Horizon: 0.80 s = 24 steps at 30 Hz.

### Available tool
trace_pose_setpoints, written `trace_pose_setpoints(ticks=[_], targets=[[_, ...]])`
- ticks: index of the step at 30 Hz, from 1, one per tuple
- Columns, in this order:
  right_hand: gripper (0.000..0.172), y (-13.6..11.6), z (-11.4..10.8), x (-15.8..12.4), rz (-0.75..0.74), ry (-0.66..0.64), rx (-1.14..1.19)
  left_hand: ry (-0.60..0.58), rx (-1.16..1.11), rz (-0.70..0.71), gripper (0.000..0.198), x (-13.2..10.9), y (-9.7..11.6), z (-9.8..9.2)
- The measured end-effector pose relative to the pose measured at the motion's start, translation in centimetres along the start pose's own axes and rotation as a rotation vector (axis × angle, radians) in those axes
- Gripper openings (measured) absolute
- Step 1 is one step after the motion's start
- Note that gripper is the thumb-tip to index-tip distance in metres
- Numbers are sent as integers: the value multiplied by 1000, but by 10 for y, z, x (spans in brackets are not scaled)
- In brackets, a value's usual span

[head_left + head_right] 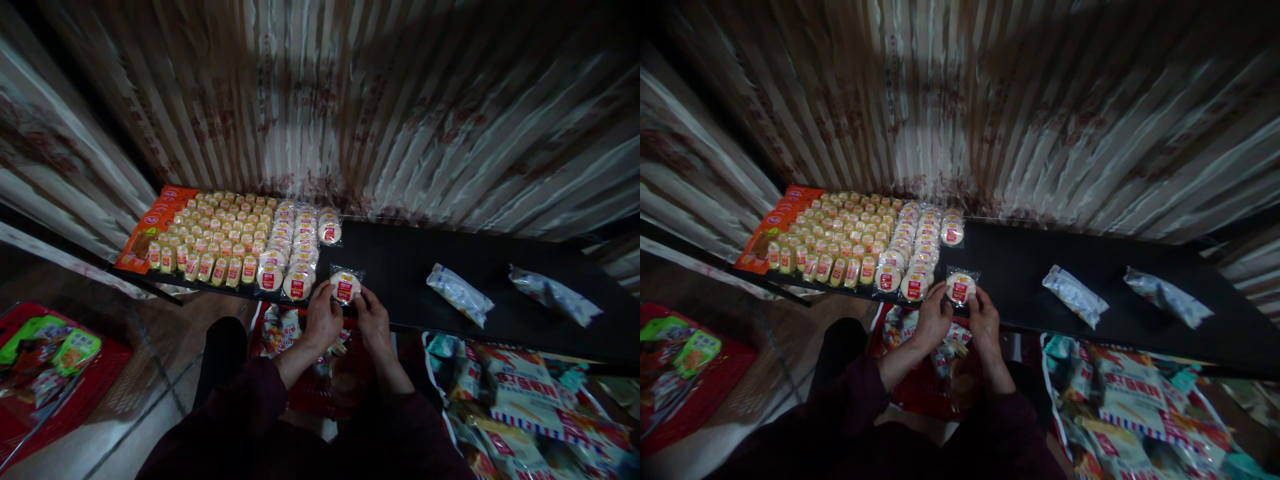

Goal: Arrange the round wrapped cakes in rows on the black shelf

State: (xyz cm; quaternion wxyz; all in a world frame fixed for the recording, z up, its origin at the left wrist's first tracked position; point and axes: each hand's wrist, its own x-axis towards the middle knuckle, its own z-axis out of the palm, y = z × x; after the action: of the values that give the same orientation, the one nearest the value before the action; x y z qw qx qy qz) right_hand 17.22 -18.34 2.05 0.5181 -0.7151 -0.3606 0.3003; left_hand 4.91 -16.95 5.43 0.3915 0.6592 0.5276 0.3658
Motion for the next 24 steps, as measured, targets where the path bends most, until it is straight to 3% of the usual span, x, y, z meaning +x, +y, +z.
trace_pose_setpoints(ticks=[9,24], targets=[[54,4,5,26,-32,-11,-37,-39,101,-17,50,13,5,6],[51,5,20,80,-54,9,-55,-133,68,-66,65,45,19,18]])
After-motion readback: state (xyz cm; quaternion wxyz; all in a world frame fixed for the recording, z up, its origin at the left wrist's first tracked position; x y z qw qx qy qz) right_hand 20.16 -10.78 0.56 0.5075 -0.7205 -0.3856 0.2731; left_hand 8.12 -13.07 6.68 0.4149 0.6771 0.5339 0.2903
